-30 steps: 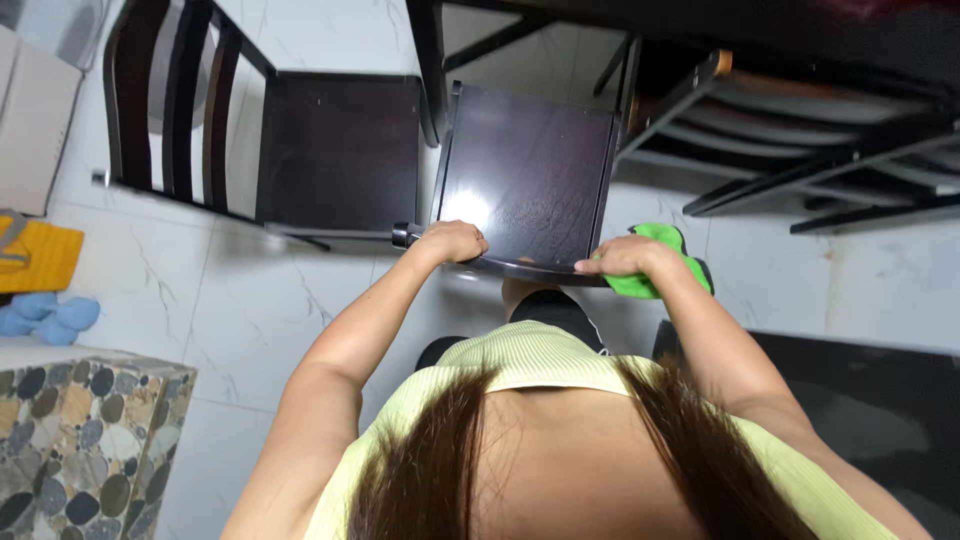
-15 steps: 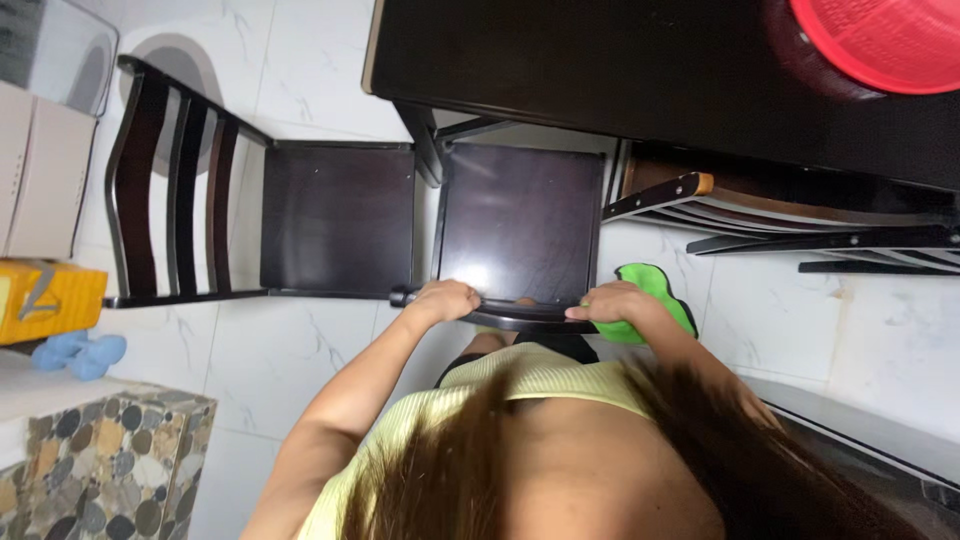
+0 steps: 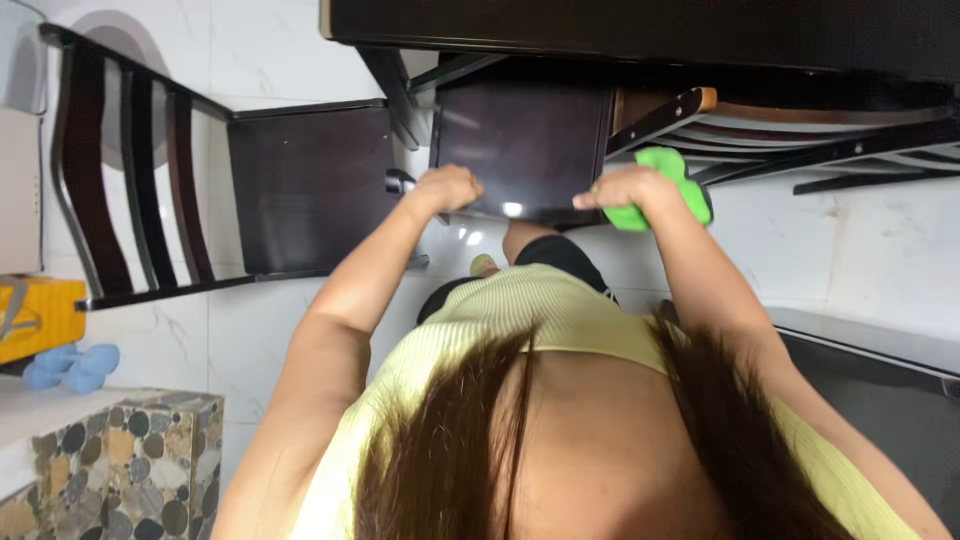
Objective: The person wipes a dark wooden chair with a green cloth, cleaning the seat, backrest, and legs. The chair is lifted and turned to access different sides. The person then wipes the legs and underside of a nearby table.
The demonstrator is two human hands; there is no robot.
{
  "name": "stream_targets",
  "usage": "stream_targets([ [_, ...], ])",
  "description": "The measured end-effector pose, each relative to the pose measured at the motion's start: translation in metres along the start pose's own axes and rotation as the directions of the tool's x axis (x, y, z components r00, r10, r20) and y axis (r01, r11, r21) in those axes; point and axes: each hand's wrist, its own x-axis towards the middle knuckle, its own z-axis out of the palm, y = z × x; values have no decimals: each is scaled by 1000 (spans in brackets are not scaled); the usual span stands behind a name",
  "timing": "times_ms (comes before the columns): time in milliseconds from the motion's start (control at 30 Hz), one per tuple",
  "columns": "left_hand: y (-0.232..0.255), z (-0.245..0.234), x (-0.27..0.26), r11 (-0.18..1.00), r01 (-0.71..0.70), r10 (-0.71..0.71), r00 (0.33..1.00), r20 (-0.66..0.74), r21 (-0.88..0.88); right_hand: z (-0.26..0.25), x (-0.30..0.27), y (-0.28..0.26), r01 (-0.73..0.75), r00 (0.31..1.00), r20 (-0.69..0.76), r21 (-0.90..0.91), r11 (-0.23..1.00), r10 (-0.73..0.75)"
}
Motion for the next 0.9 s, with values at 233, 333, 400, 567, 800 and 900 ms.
stream_targets([
  [233,-6,-40,63,998,64,-64,995,-75,-9,-73,35,17,-50,999,-9,34,998,51],
  [333,-5,-65,84,997,47,-51,996,-74,-61,-97,55,33,-98,995,-15,27,995,98],
  [400,-1,-79,97,997,61,-63,996,-57,-47,-110,67,41,-66,997,-30,-35,997,65],
  [567,-1,-104,114,998,43,-46,997,-59,-55,-141,69,42,-53,994,-102,-65,996,46],
  [800,-4,-111,126,1000,22,-23,994,-106,-7,-209,-34,62,85,916,-381,487,869,124],
  [900,-2,-101,116,983,-177,146,916,-375,-51,-241,-81,84,571,663,-749,500,651,-6],
])
